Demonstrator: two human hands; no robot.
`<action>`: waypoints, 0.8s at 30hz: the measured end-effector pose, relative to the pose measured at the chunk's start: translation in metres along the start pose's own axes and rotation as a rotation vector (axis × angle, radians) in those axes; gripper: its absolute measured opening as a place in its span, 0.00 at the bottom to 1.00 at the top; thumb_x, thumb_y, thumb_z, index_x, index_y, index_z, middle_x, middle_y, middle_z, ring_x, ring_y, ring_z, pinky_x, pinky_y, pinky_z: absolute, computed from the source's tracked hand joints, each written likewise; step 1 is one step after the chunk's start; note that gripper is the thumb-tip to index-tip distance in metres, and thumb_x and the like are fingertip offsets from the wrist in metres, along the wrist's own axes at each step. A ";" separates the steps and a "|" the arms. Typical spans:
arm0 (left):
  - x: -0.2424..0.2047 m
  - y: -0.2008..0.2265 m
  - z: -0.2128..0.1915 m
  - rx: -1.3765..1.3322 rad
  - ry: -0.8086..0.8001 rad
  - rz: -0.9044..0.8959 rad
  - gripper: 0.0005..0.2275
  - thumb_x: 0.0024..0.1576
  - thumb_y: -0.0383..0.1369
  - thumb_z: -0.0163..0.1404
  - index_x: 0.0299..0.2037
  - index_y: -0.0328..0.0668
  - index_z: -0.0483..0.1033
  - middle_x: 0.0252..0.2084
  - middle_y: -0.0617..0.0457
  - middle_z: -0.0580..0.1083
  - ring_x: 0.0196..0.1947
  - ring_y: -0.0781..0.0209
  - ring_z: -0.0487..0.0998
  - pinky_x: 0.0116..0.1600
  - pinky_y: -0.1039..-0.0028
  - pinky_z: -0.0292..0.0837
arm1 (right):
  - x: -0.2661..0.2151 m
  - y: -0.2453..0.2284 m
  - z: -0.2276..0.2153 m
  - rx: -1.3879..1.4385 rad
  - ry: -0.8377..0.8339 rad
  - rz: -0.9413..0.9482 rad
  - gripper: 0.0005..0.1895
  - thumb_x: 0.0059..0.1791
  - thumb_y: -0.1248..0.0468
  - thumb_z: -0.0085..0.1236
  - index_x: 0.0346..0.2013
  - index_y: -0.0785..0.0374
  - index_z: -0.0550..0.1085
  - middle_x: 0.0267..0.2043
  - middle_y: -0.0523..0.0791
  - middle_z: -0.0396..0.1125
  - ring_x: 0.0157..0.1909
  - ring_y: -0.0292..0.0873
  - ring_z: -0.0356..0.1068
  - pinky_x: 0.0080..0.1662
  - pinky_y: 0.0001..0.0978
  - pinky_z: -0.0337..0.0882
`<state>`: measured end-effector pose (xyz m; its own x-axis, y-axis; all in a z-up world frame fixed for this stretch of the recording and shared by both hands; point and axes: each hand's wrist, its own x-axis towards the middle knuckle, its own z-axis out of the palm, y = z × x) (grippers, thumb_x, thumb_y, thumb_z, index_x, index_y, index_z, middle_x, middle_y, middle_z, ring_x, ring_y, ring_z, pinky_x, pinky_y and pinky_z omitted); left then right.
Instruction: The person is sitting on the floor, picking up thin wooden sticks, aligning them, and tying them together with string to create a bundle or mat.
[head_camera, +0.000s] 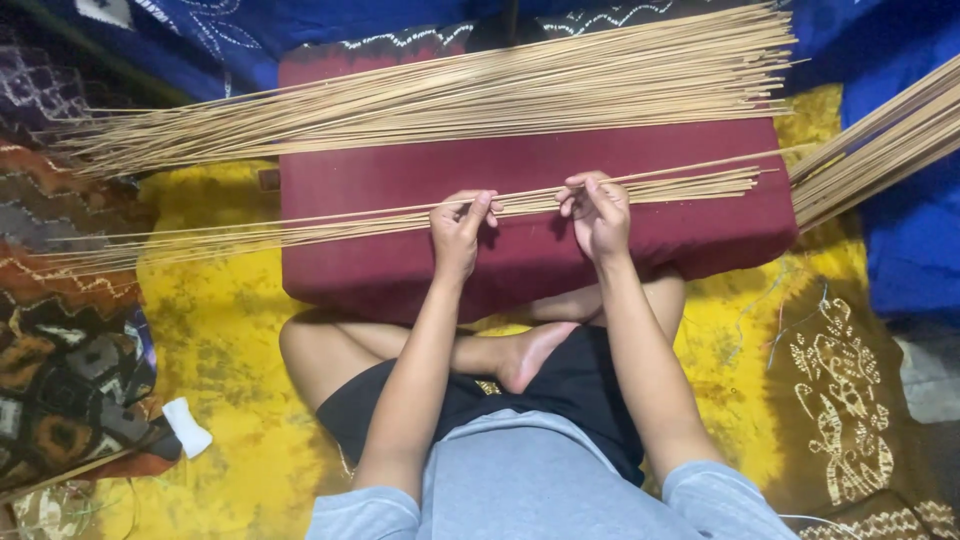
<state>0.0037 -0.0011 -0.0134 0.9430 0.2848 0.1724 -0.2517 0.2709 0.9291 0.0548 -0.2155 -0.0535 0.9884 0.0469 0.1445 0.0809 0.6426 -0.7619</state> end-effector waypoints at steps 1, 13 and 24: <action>0.000 -0.002 0.000 0.001 0.002 -0.002 0.07 0.62 0.29 0.56 0.40 0.31 0.83 0.27 0.44 0.80 0.20 0.68 0.77 0.31 0.80 0.71 | -0.001 0.000 0.001 0.000 0.001 0.003 0.15 0.55 0.64 0.50 0.41 0.77 0.76 0.35 0.59 0.75 0.33 0.47 0.79 0.33 0.29 0.78; 0.002 -0.008 -0.003 -0.173 -0.039 -0.102 0.09 0.64 0.30 0.54 0.42 0.28 0.83 0.32 0.37 0.81 0.26 0.64 0.82 0.36 0.78 0.80 | -0.001 -0.003 0.006 -0.053 -0.090 0.092 0.15 0.55 0.63 0.50 0.42 0.76 0.75 0.34 0.60 0.75 0.32 0.46 0.79 0.36 0.29 0.77; 0.001 -0.004 -0.001 -0.080 -0.010 -0.019 0.09 0.65 0.32 0.53 0.41 0.31 0.83 0.30 0.42 0.81 0.22 0.70 0.76 0.32 0.82 0.74 | 0.002 -0.003 0.001 0.019 0.010 0.030 0.14 0.56 0.62 0.51 0.43 0.73 0.76 0.38 0.55 0.76 0.36 0.45 0.79 0.35 0.26 0.77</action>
<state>0.0057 -0.0007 -0.0169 0.9497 0.2702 0.1584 -0.2500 0.3493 0.9030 0.0564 -0.2166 -0.0499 0.9915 0.0592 0.1156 0.0487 0.6552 -0.7539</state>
